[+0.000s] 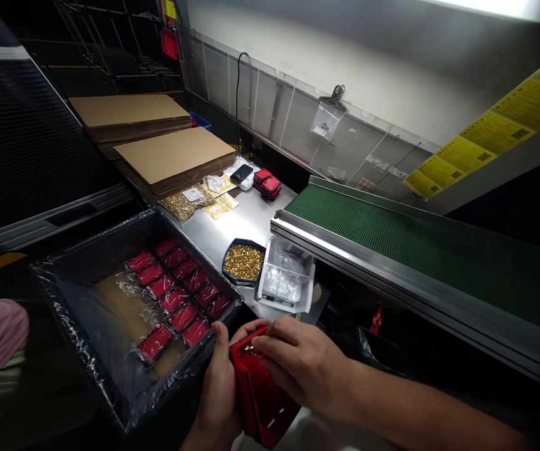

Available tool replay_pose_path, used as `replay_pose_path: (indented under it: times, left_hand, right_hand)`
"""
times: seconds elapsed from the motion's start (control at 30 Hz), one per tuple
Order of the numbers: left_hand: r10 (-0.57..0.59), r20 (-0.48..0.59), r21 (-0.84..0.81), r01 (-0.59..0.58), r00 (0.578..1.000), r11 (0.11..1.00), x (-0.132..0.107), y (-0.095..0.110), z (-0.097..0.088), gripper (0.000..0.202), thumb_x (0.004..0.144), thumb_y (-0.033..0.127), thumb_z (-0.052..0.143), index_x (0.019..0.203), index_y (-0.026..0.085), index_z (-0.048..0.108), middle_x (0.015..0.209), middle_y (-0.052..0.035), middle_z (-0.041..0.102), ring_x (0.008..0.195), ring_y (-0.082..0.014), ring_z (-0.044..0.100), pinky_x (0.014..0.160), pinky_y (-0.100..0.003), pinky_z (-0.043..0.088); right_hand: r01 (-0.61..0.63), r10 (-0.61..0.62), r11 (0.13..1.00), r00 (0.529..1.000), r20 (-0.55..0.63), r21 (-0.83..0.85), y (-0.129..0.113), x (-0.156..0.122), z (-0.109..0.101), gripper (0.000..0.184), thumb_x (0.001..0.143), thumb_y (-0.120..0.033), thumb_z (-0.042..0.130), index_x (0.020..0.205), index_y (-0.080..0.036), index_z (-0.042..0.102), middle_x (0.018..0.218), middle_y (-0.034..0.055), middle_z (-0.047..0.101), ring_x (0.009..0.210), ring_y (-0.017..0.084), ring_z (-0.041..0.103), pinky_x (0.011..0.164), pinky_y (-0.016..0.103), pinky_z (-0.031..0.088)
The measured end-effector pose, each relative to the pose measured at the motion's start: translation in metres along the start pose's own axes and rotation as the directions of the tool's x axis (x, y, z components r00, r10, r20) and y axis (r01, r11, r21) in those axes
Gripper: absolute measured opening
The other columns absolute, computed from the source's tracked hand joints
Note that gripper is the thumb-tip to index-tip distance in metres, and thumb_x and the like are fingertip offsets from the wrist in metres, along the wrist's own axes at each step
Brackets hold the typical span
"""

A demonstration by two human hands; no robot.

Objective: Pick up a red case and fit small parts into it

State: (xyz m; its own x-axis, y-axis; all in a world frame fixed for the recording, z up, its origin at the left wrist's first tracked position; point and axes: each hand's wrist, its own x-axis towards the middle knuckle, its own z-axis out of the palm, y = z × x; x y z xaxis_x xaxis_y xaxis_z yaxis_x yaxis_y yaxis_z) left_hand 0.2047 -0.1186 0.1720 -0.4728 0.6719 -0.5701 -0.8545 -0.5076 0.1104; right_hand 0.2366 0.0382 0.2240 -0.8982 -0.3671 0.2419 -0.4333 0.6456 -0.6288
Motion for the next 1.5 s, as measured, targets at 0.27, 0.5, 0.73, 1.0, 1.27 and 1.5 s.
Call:
replay_pose_path:
  times: [0.27, 0.5, 0.73, 1.0, 1.27, 1.5]
  left_hand:
    - [-0.047, 0.029, -0.043, 0.048, 0.998, 0.998, 0.003, 0.001, 0.001, 0.060, 0.095, 0.057, 0.047, 0.141, 0.019, 0.048, 0.107, -0.0134, 0.073, 0.098, -0.0313, 0.071, 0.092, -0.046, 0.055]
    - [-0.045, -0.003, -0.014, 0.045, 0.999, 0.999, 0.006, 0.001, 0.001, 0.066, 0.093, 0.063, 0.048, 0.140, 0.017, 0.049, 0.107, -0.0143, 0.073, 0.098, -0.0323, 0.071, 0.090, -0.046, 0.056]
    - [-0.044, 0.025, 0.010, 0.043, 0.999, 0.999, 0.004, 0.002, 0.009, 0.063, 0.094, 0.057, 0.048, 0.143, 0.018, 0.047, 0.107, -0.0154, 0.073, 0.100, -0.0345, 0.070, 0.089, -0.047, 0.056]
    - [-0.043, -0.015, 0.043, 0.044, 0.999, 0.998, 0.005, -0.002, 0.006, 0.075, 0.088, 0.071, 0.047, 0.143, 0.020, 0.045, 0.107, -0.0153, 0.073, 0.100, -0.0355, 0.070, 0.086, -0.047, 0.057]
    - [-0.036, -0.023, 0.084, 0.037, 0.999, 0.996, 0.006, -0.006, 0.003, 0.070, 0.091, 0.066, 0.046, 0.143, 0.020, 0.045, 0.105, -0.0148, 0.072, 0.095, -0.0324, 0.071, 0.084, -0.044, 0.057]
    - [-0.020, -0.007, 0.088, 0.020, 1.000, 0.996, 0.006, -0.006, 0.000, 0.070, 0.090, 0.070, 0.043, 0.137, 0.019, 0.050, 0.102, -0.0132, 0.073, 0.089, -0.0283, 0.071, 0.080, -0.039, 0.056]
  right_hand:
    - [0.146, -0.149, 0.985, 0.989, -0.024, -0.095, 0.009, 0.002, 0.009, 0.024, 0.098, -0.014, 0.046, 0.116, -0.007, 0.059, 0.102, 0.0118, 0.063, 0.100, 0.018, 0.057, 0.090, 0.029, 0.055]
    - [0.087, -0.093, 0.994, 0.992, -0.087, -0.070, 0.011, -0.001, 0.005, 0.025, 0.097, -0.013, 0.046, 0.118, -0.009, 0.059, 0.094, 0.0097, 0.061, 0.082, 0.015, 0.054, 0.075, 0.026, 0.053]
    - [-0.049, 0.049, 0.998, 0.999, 0.015, 0.042, 0.004, 0.000, -0.004, 0.027, 0.090, -0.012, 0.053, 0.116, -0.014, 0.060, 0.100, 0.0093, 0.061, 0.084, 0.016, 0.055, 0.072, 0.026, 0.051]
    - [-0.112, 0.114, 0.993, 0.992, 0.061, -0.036, 0.003, -0.002, -0.002, 0.019, 0.092, -0.018, 0.050, 0.106, -0.014, 0.063, 0.092, 0.0092, 0.058, 0.079, 0.017, 0.053, 0.067, 0.028, 0.049]
    - [-0.119, 0.122, 0.993, 0.980, 0.157, -0.025, 0.002, 0.003, -0.007, 0.022, 0.096, -0.019, 0.046, 0.105, -0.013, 0.065, 0.094, 0.0100, 0.059, 0.082, 0.017, 0.055, 0.072, 0.027, 0.051]
    - [-0.126, 0.133, 0.981, 0.991, -0.034, 0.147, 0.012, -0.018, -0.010, 0.024, 0.097, -0.019, 0.049, 0.118, -0.018, 0.062, 0.090, 0.0065, 0.057, 0.076, 0.014, 0.053, 0.066, 0.025, 0.047]
